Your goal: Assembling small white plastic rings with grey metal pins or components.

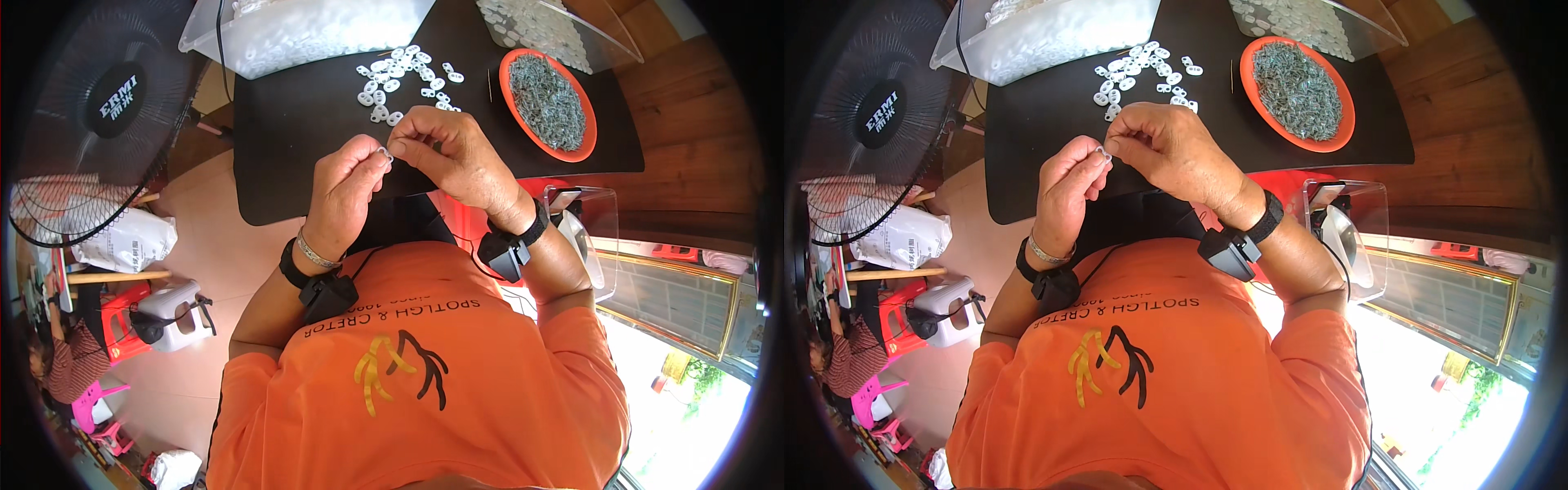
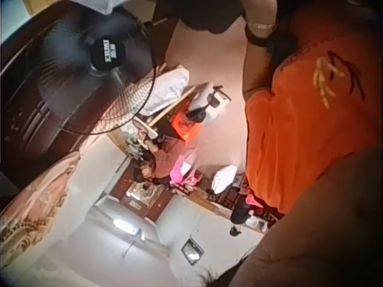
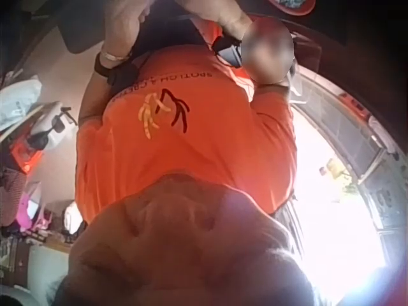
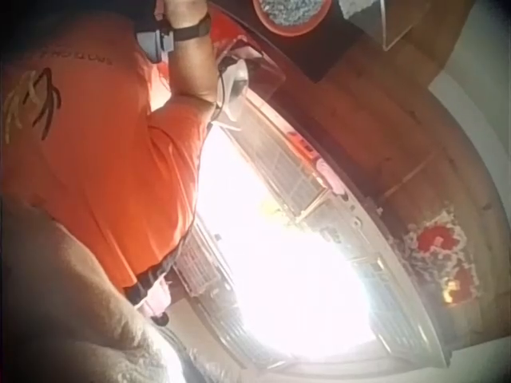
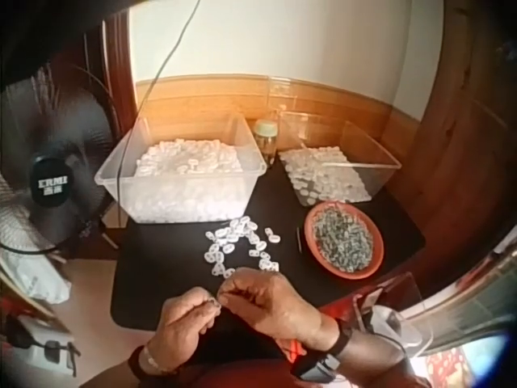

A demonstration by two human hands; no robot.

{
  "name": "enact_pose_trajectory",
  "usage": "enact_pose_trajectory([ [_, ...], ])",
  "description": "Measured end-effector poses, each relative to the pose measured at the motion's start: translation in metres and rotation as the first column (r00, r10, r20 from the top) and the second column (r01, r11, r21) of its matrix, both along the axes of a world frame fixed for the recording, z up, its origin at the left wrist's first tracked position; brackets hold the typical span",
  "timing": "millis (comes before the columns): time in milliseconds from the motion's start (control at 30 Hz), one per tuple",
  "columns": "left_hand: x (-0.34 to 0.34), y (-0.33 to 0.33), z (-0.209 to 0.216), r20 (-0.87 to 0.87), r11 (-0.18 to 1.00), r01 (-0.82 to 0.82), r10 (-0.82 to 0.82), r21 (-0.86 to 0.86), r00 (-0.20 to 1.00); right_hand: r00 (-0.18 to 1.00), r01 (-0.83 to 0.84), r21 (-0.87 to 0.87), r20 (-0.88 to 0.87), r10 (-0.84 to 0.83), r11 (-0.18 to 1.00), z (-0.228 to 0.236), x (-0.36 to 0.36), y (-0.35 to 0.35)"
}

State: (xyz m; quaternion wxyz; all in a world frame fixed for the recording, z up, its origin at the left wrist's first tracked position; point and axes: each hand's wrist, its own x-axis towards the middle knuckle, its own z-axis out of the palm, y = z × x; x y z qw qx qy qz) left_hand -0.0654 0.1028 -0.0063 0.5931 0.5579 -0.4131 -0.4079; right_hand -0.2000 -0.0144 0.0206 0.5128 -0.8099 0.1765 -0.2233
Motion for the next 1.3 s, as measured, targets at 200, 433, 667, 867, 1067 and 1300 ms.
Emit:
enact_pose_trajectory([
  [200,-0.003,0.002,-0.007,0.03,0.998,-0.051,0.052,-0.037,0.998,1.0,0.029,-0.016,-0.005,-0.029,0.999,-0.003,0.004,0.007],
  [433,0.001,0.01,-0.007,-0.066,0.999,-0.051,0.05,-0.014,0.997,1.0,-0.019,0.013,-0.023,0.019,1.0,-0.007,0.008,0.007],
  [667,0.024,0.01,-0.004,-0.17,0.983,-0.183,0.183,0.018,0.968,0.976,0.182,-0.3,-0.062,-0.209,0.937,0.003,0.018,-0.044],
  [867,0.026,0.011,-0.01,-0.248,0.978,-0.207,0.195,-0.023,0.949,0.986,0.036,-0.735,-0.083,-0.142,0.677,-0.015,0.029,-0.051],
  [1067,0.025,0.011,-0.01,-0.254,0.983,-0.184,0.174,-0.018,0.951,0.958,0.092,-0.622,-0.157,-0.239,0.778,0.002,0.002,-0.053],
  [1300,0.026,0.012,-0.014,-0.219,0.974,-0.225,0.212,-0.035,0.952,0.916,0.228,-0.499,-0.181,-0.358,0.836,-0.006,-0.077,-0.004],
])
